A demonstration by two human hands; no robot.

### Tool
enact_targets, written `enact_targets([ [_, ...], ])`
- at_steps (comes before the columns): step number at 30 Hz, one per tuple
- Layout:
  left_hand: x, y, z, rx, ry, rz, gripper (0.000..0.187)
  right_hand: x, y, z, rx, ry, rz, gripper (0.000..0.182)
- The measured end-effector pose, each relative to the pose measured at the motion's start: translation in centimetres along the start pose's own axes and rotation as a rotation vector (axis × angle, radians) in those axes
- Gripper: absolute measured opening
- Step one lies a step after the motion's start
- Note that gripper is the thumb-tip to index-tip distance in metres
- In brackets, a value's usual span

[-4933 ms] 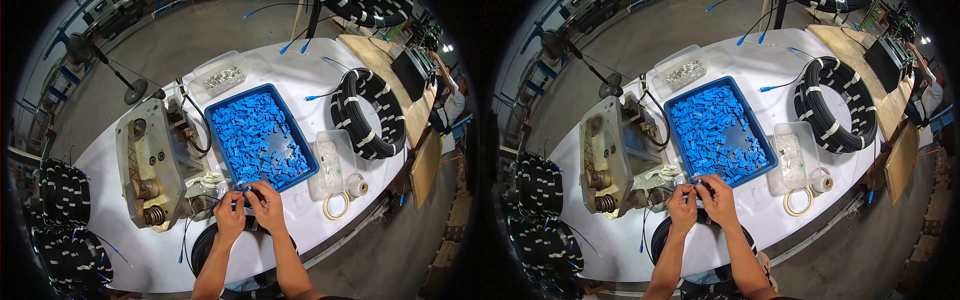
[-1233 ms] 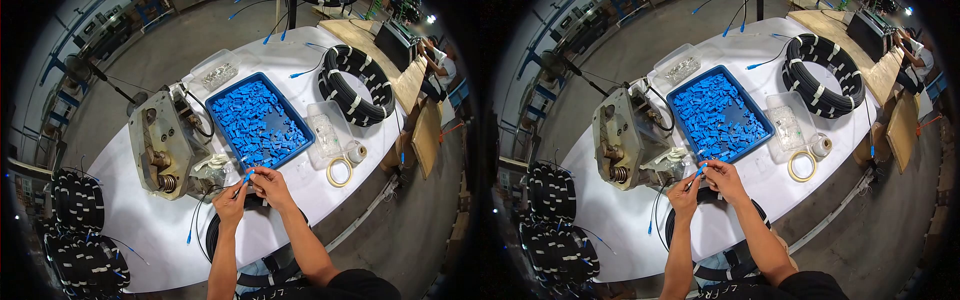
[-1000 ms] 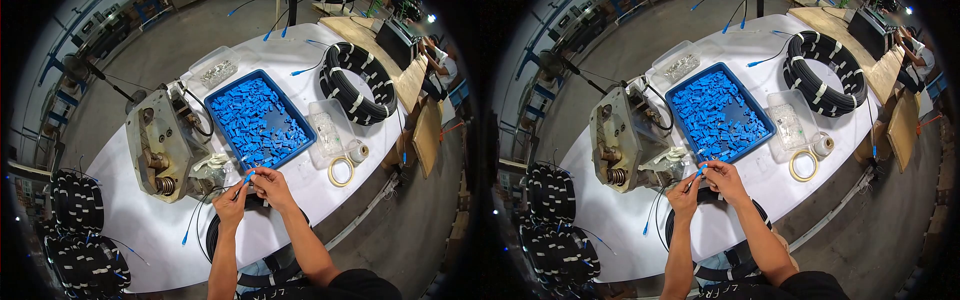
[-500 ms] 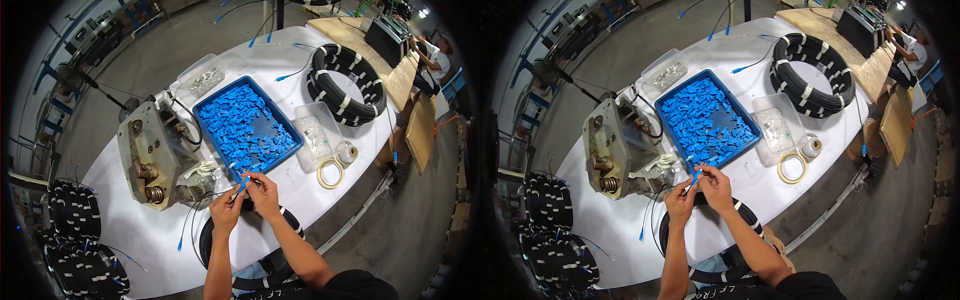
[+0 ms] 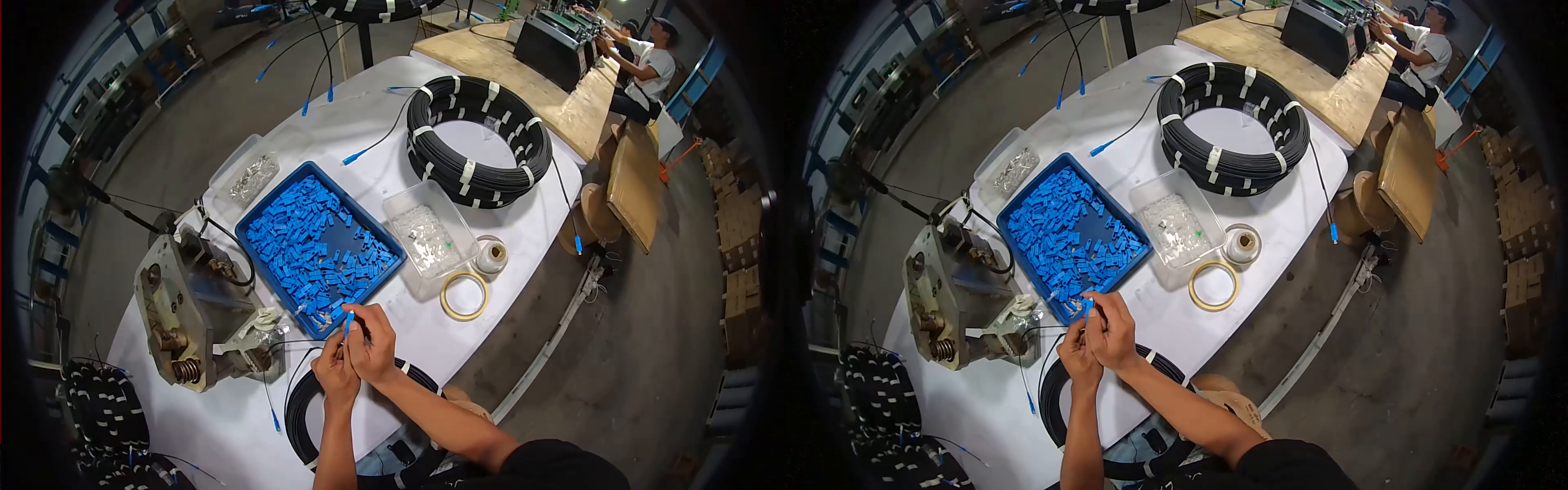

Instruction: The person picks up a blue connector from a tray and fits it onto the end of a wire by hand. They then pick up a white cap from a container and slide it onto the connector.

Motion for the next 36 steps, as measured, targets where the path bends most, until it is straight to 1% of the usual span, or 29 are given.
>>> enact_targets([
  [2,-0.5,-0.3,0.2,0.028,-0.014,0.013,0.012,0.2,0.0,0.2,0.013,-0.013,-0.013,0.024],
  [4,-1.1,0.4,0.4,-0.078,0.051,0.012,0.013,0.6,0.2,0.8,0.04,-0.004,-0.009,0.025],
  [5,-1.5,0.3,0.6,-0.05,0.037,0.009,0.014,0.9,0.3,1.2,0.072,-0.002,-0.012,0.026],
  [9,-3.7,0.9,1.4,0.002,0.017,-0.036,0.016,2.3,1.1,2.8,0.078,-0.004,-0.039,0.026],
  [11,-4.6,1.4,1.7,-0.025,0.02,-0.073,0.018,2.9,1.7,3.5,-0.004,-0.039,-0.039,0.024],
  [16,-6.6,2.0,2.7,-0.066,0.008,-0.064,0.021,4.3,2.6,5.3,0.036,-0.06,-0.041,0.024],
  [18,-7.3,3.8,3.4,-0.228,0.034,0.034,0.023,4.9,3.0,5.8,0.055,-0.045,-0.038,0.024],
  [19,-7.5,3.8,3.4,-0.064,-0.052,0.032,0.024,5.2,2.9,5.9,0.044,-0.032,-0.042,0.023],
  [20,-7.7,4.3,3.6,-0.06,-0.06,0.029,0.024,5.5,2.5,5.9,0.04,-0.029,-0.049,0.023],
  [22,-8.3,5.3,4.4,-0.101,-0.063,-0.056,0.03,6.3,2.3,6.2,-0.084,0.024,0.029,0.021],
  [23,-8.3,5.8,5.0,-0.113,-0.112,0.013,0.031,6.8,2.1,6.4,-0.061,0.035,-0.001,0.022],
  [24,-8.1,6.1,5.9,-0.109,-0.12,0.015,0.031,7.1,2.1,6.7,-0.067,0.04,-0.005,0.022],
  [26,-9.0,7.5,7.2,-0.302,-0.269,0.051,0.029,7.7,2.5,7.3,-0.15,0.039,0.026,0.022],
  [28,-9.4,7.3,7.7,-0.271,-0.303,0.05,0.026,8.5,2.1,8.3,-0.176,0.036,-0.003,0.02],
  [30,-9.9,6.1,8.0,-0.216,-0.305,0.015,0.022,8.8,2.3,9.0,-0.245,-0.111,-0.084,0.018],
  [31,-10.3,5.8,7.9,-0.209,-0.309,0.019,0.022,9.2,2.4,9.4,-0.243,-0.144,-0.08,0.016],
  [32,-10.8,5.1,7.6,-0.15,-0.318,0.048,0.02,10.1,2.5,9.9,-0.252,-0.144,-0.079,0.016],
  [33,-11.1,4.2,7.4,-0.08,-0.325,0.083,0.018,10.9,2.8,10.4,-0.261,-0.188,-0.13,0.016],
  [34,-11.3,4.5,7.3,-0.094,-0.312,0.08,0.016,11.5,2.7,11.1,-0.256,-0.231,-0.185,0.016],
  [35,-11.3,3.8,7.4,-0.055,-0.303,0.065,0.015,12.1,2.2,11.9,-0.235,-0.184,-0.216,0.015],
  [36,-11.3,3.2,7.5,-0.018,-0.294,0.05,0.014,12.3,2.3,12.6,-0.24,-0.187,-0.215,0.015],
])
Point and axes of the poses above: each hand's wrist, its own z-axis towards the middle knuckle, its own x-axis out of the back of the hand, y = z × x, the point moved 6 cm from there along z, towards the middle knuckle, and after that the axes turned 8 degrees about x, right-handed, at the moved point
